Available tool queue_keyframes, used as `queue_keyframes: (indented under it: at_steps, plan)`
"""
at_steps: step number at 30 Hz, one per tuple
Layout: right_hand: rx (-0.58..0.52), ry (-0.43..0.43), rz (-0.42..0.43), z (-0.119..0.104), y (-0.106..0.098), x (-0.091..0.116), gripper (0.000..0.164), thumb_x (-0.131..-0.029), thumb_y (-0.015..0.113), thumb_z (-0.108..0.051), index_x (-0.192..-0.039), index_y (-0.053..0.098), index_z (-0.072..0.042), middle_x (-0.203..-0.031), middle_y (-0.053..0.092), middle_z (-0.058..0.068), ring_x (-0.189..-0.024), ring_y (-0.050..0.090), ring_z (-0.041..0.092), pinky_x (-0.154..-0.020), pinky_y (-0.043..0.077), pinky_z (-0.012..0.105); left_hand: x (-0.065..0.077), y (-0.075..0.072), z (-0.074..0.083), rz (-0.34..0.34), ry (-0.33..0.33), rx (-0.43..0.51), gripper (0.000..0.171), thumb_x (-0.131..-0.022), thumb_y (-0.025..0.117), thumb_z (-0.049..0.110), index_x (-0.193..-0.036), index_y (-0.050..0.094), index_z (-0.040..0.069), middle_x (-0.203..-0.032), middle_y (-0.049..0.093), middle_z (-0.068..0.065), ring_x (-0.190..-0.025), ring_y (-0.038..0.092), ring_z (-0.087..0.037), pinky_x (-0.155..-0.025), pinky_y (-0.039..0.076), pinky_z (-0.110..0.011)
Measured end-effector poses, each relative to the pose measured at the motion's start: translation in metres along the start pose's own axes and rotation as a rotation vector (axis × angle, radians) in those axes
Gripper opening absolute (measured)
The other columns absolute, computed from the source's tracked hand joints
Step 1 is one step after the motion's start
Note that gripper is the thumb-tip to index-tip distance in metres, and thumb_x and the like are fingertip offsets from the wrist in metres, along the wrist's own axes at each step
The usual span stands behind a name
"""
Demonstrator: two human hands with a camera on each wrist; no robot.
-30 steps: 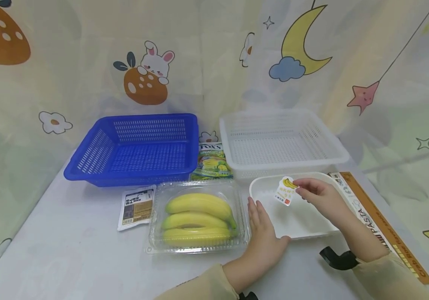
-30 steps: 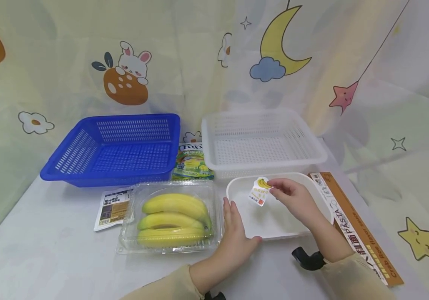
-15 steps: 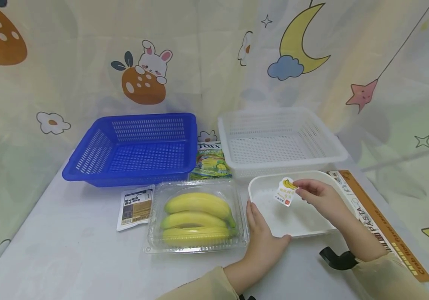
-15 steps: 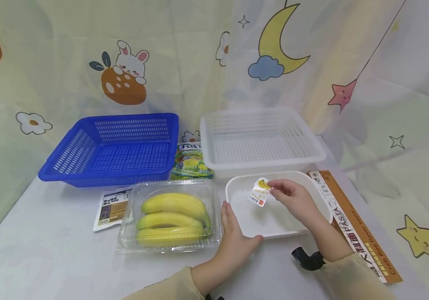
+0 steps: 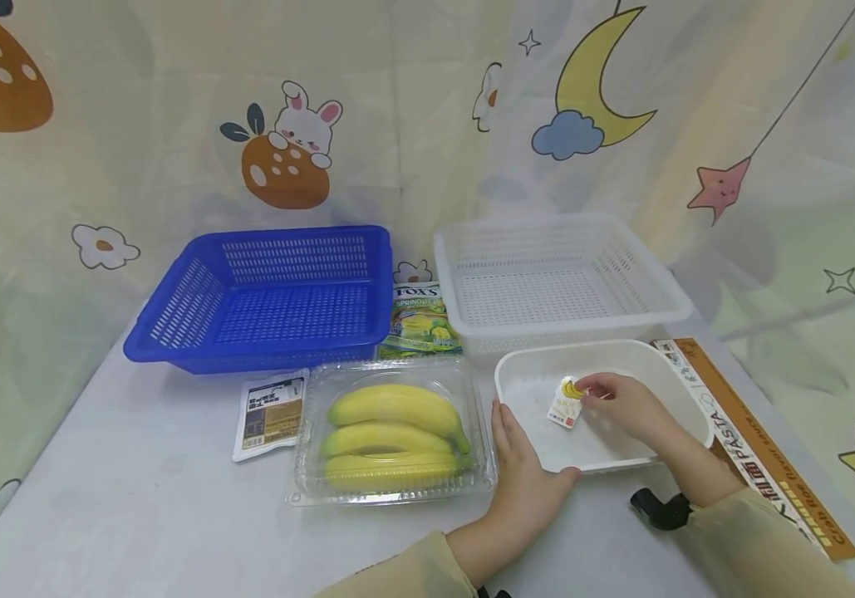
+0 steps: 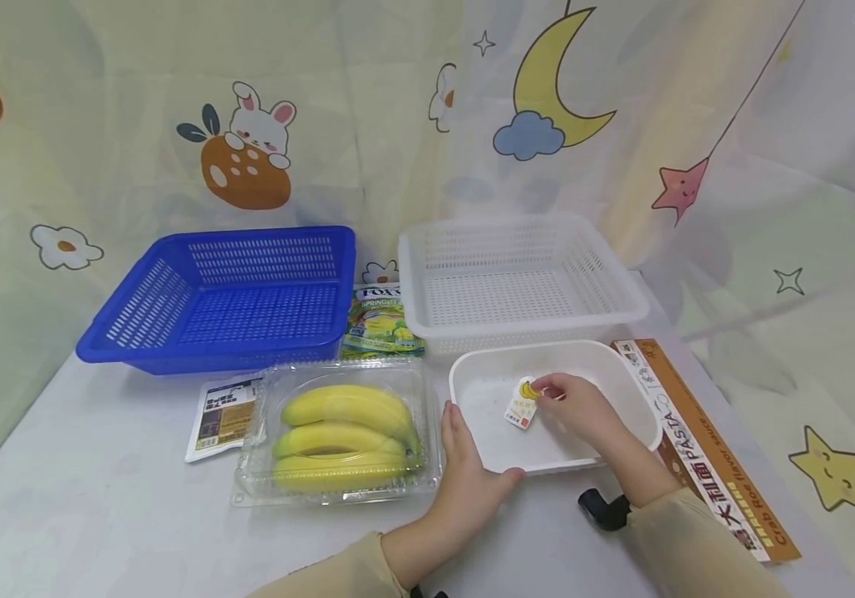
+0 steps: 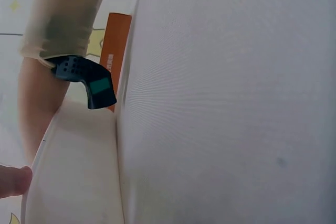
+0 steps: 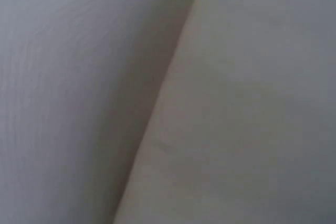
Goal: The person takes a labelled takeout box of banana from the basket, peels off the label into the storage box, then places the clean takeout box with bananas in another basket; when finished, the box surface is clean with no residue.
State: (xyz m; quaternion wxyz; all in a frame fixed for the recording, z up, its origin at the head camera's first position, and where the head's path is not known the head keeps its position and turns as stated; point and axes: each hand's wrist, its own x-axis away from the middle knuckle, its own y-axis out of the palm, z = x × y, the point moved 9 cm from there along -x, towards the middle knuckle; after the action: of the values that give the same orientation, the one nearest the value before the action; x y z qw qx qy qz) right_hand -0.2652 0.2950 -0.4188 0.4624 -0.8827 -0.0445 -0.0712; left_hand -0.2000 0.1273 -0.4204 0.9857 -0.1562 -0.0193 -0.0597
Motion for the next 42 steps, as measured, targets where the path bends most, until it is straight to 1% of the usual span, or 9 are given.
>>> queue_keyframes:
  at_steps: [3, 5, 11, 16, 19, 24, 32, 38, 42]
  plan:
    - [0.041, 0.047, -0.050, 0.007, 0.007, -0.003, 0.031, -0.085, 0.057, -0.020, -0.113, 0.060, -0.006, -0.100, 0.060, 0.016, -0.088, 0.053, 0.027, -0.072, 0.043, 0.038, 0.000, -0.001, 0.000, 0.004, 0.007, -0.001, 0.110, -0.065, 0.078, 0.012, -0.142, 0.001, -0.006, -0.150, 0.003, -0.016, -0.134, 0.021, -0.031, -0.106, 0.031, -0.043]
    - [0.058, 0.060, -0.066, 0.009, 0.010, -0.003, 0.032, -0.085, 0.057, -0.020, -0.113, 0.060, -0.007, -0.100, 0.059, 0.016, -0.087, 0.052, 0.026, -0.070, 0.043, 0.037, 0.001, -0.001, 0.001, 0.006, 0.006, -0.003, 0.110, -0.065, 0.078, 0.011, -0.142, 0.002, -0.006, -0.149, 0.003, -0.016, -0.134, 0.021, -0.031, -0.106, 0.031, -0.043]
    - [0.095, 0.051, -0.061, 0.005, 0.010, -0.002, 0.033, -0.083, 0.059, -0.021, -0.113, 0.060, -0.006, -0.097, 0.059, 0.016, -0.085, 0.053, 0.025, -0.068, 0.043, 0.037, 0.001, -0.001, 0.000, 0.004, -0.001, -0.003, 0.111, -0.066, 0.079, 0.012, -0.143, 0.001, -0.005, -0.149, 0.003, -0.017, -0.134, 0.021, -0.031, -0.105, 0.032, -0.044]
    - [0.127, 0.062, -0.066, 0.005, 0.011, -0.002, 0.034, -0.084, 0.060, -0.024, -0.113, 0.060, -0.006, -0.095, 0.059, 0.014, -0.083, 0.052, 0.024, -0.069, 0.042, 0.039, 0.001, -0.001, 0.000, -0.001, 0.000, -0.003, 0.111, -0.066, 0.079, 0.013, -0.143, 0.000, -0.005, -0.149, 0.002, -0.018, -0.135, 0.018, -0.034, -0.105, 0.031, -0.046]
    - [0.141, 0.063, -0.068, 0.007, 0.012, -0.002, 0.035, -0.083, 0.060, -0.025, -0.113, 0.060, -0.006, -0.092, 0.059, 0.011, -0.081, 0.052, 0.022, -0.068, 0.041, 0.036, 0.002, 0.000, -0.001, 0.001, -0.006, 0.003, 0.111, -0.066, 0.079, 0.013, -0.143, 0.000, -0.004, -0.149, 0.003, -0.019, -0.135, 0.017, -0.035, -0.106, 0.030, -0.047]
    - [0.157, 0.051, -0.068, 0.007, 0.013, 0.000, 0.036, -0.082, 0.061, -0.026, -0.112, 0.061, -0.005, -0.084, 0.056, 0.006, -0.076, 0.049, 0.018, -0.062, 0.037, 0.029, 0.002, 0.000, -0.003, 0.008, -0.011, 0.013, 0.111, -0.065, 0.079, 0.013, -0.143, 0.000, -0.004, -0.149, 0.004, -0.019, -0.135, 0.017, -0.035, -0.106, 0.029, -0.048]
    - [0.159, 0.041, -0.075, 0.005, 0.013, 0.000, 0.036, -0.081, 0.062, -0.023, -0.112, 0.060, -0.004, -0.079, 0.055, 0.003, -0.072, 0.048, 0.016, -0.060, 0.035, 0.026, 0.002, 0.000, -0.004, 0.008, -0.017, 0.032, 0.112, -0.065, 0.079, 0.013, -0.143, 0.000, -0.003, -0.149, 0.004, -0.019, -0.135, 0.016, -0.036, -0.106, 0.027, -0.049]
    - [0.157, 0.025, -0.076, 0.003, 0.013, 0.001, 0.035, -0.081, 0.062, -0.021, -0.110, 0.060, -0.002, -0.079, 0.056, 0.003, -0.072, 0.049, 0.016, -0.061, 0.035, 0.026, 0.002, -0.002, -0.001, 0.029, 0.005, 0.025, 0.109, -0.063, 0.077, 0.012, -0.142, 0.004, -0.005, -0.148, 0.007, -0.018, -0.134, 0.019, -0.034, -0.105, 0.030, -0.048]
    - [0.162, 0.053, -0.078, 0.005, 0.012, 0.002, 0.038, -0.081, 0.062, -0.021, -0.113, 0.058, -0.001, -0.082, 0.058, 0.005, -0.074, 0.050, 0.017, -0.062, 0.037, 0.028, 0.003, -0.003, 0.004, 0.034, 0.038, 0.007, 0.106, -0.063, 0.076, 0.013, -0.143, 0.008, -0.003, -0.149, 0.004, -0.018, -0.136, 0.015, -0.034, -0.106, 0.029, -0.049]
